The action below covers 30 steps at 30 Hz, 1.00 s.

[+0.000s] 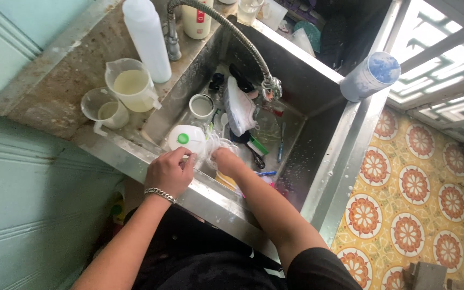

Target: The person washes a white plastic bottle and a blue cup in a stainless steel sink using a brush and running water. They scrub the items thoroughly and rinse them under the tap. The person also washes their hands with soap and water during the process.

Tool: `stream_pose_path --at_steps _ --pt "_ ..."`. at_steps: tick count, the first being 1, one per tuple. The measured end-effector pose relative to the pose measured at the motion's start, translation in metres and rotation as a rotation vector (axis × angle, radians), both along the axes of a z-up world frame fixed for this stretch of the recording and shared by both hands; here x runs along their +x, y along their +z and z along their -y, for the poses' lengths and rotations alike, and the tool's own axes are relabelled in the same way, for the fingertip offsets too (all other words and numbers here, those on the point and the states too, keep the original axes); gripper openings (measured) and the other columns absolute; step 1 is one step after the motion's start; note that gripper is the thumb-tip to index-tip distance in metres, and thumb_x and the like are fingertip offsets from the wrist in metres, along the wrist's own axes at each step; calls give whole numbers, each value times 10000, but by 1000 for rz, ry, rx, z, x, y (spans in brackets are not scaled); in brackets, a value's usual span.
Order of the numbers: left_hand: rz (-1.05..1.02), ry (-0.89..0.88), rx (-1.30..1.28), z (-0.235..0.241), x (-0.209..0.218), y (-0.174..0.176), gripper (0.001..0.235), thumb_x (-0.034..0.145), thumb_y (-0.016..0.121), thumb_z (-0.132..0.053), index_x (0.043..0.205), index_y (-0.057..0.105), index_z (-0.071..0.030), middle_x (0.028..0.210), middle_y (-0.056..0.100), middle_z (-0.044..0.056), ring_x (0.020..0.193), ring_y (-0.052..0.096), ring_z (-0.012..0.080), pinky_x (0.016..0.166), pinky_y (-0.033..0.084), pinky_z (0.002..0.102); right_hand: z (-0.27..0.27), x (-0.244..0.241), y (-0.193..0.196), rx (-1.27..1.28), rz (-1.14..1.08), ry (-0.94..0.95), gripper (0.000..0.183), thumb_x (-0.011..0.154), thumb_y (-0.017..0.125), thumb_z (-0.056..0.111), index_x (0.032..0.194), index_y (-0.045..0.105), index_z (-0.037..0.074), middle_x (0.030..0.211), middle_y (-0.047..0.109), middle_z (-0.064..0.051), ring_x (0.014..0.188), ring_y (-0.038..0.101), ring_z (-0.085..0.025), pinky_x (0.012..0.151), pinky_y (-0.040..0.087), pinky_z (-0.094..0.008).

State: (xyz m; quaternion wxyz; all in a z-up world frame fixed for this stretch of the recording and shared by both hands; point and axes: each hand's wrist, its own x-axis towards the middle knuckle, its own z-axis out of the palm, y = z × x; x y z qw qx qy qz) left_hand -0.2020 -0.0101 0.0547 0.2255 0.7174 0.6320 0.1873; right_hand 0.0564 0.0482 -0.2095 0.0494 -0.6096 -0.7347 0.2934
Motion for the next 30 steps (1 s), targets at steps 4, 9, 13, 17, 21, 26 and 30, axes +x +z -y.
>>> stream_pose_path --at_steps 4,9,13,17,21,26,30 --pt "14 12 -8 1 0 -2 229 1152 785 -451 1224 884 -258 830 854 40 927 905 342 883 729 536 -14 25 21 -98 -150 -120 228 1077 893 102 1288 973 137 1061 932 -114 1036 947 -330 923 751 -458" --pt "12 -15 -6 4 4 -11 308 1155 776 -536 1300 878 -283 881 850 9 932 889 300 908 729 506 17 50 212 -159 -571 -413 266 1134 863 125 1385 898 46 1055 958 -127 927 918 -203 876 719 -389" --pt "97 -140 150 -3 25 -19 693 1012 882 -616 1611 747 -296 1287 822 53 1265 813 365 1132 662 581 36 72 334 64 -807 -349 115 1112 870 18 1205 937 29 961 909 -115 850 872 -177 764 714 -321" --pt "565 -238 192 -9 108 14 1182 837 1099 -456 1730 532 71 1557 703 456 1437 688 687 1261 557 788 54 63 441 184 -847 -341 122 1137 891 53 1247 942 38 953 870 -51 840 745 -76 744 676 -283" --pt "596 -365 -58 -21 167 31 796 1006 886 -639 1516 701 -55 1406 826 283 1363 780 571 1216 616 713 67 67 476 317 -954 -382 136 1170 837 29 1278 912 -6 1034 844 -96 863 763 -113 789 712 -316" --pt "860 -182 -587 -60 171 -49 324 1257 584 -237 1269 906 -207 1029 911 78 772 822 224 721 696 374 87 105 411 470 -826 -449 224 1195 767 -22 1393 863 -64 1263 785 -152 954 837 -183 855 763 -381" --pt "612 -47 -423 -86 116 -47 200 1222 697 -348 1262 885 -292 928 892 2 829 830 211 851 671 409 100 105 308 437 -614 -539 321 1175 671 -40 1444 846 -57 1277 785 -225 1083 781 -329 993 646 -495"
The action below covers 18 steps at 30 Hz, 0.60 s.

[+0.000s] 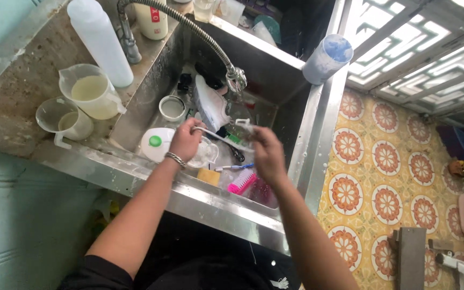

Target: The person washes a white plastic bottle and a blue cup in a stainless steel sink using a brush and running water. They scrub the items thoroughly and rinse them under the tap. The person also washes their hands with soap and water during the process.

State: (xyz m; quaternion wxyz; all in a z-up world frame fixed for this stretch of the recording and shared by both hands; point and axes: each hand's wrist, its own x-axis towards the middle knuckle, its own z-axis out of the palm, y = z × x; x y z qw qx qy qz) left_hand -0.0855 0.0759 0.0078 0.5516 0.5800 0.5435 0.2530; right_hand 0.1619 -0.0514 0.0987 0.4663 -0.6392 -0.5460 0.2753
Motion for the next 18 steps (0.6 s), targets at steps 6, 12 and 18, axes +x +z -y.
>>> stream_pose_path --at_steps 6,12,18 --pt "-334 -133 -61 15 -27 17 342 1108 696 -227 1372 882 -338 1439 919 72 1449 819 350 1234 660 541 -39 -97 -96 -311 86 179 509 1072 822 158 1520 790 -82 1369 847 -349 1361 800 -584 1211 615 -687" --pt "-508 -107 -45 14 -23 6 264 1035 693 -281 1138 920 -367 1441 917 -28 1419 837 334 1207 677 516 -97 -120 -182 -555 136 294 511 1058 779 294 1473 536 121 1391 865 -247 1360 832 -520 1199 632 -670" --pt "-456 -40 -65 6 -24 -4 269 1033 668 -254 1143 891 -358 1400 928 28 1426 834 333 1189 691 498 -114 -115 -222 -577 164 319 569 1077 776 287 1563 512 158 1466 806 -266 1393 806 -557 1178 641 -692"
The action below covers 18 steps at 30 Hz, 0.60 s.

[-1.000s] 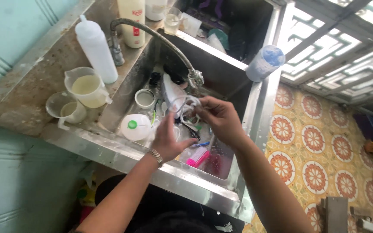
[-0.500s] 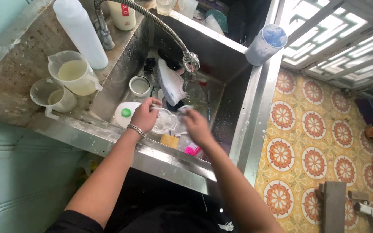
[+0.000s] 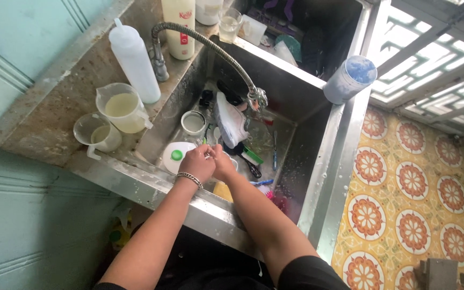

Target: The person washes a white plastic bottle and a blue cup in a stainless steel sink using a brush and running water. They scrub the items thoroughly and rinse them under the tap. The person also washes their hands with soap and water during the process.

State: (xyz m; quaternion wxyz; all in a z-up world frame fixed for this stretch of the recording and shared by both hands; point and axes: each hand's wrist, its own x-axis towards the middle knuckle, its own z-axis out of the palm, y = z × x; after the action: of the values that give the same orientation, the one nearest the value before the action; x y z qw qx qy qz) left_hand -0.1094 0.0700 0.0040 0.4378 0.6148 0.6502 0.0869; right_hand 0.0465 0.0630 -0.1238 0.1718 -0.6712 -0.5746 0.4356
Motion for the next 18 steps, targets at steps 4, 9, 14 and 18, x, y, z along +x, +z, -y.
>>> stream_pose_path --at_steps 4,9,14,18 --pt "52 68 -32 2 1 25 304 1097 678 -268 1367 814 -302 1466 884 155 1490 795 392 1235 668 552 12 11 14 171 -360 -285 605 1106 762 138 1708 703 115 1443 864 -282 1391 829 -443 1228 627 -579" --pt "225 191 7 -7 17 -10 328 1113 619 -291 1431 677 -235 1472 835 182 1502 765 412 1239 638 567 30 52 154 208 -825 -579 419 999 672 176 1296 942 58 689 645 -46 598 624 -132 602 534 -276" --pt "560 431 -131 0 95 -97 299 1101 719 -459 1293 683 -233 1069 847 80 1043 836 278 890 705 405 52 69 303 415 -1104 -749 508 1215 695 497 970 782 61 719 718 -81 664 759 -186 608 578 -307" --pt "1001 495 -620 23 144 -72 755 1175 618 -748 1643 631 -156 1528 596 280 1424 590 428 1115 505 574 73 75 402 623 -1078 -755 384 1212 822 353 965 737 72 819 746 -89 684 766 -174 602 606 -315"
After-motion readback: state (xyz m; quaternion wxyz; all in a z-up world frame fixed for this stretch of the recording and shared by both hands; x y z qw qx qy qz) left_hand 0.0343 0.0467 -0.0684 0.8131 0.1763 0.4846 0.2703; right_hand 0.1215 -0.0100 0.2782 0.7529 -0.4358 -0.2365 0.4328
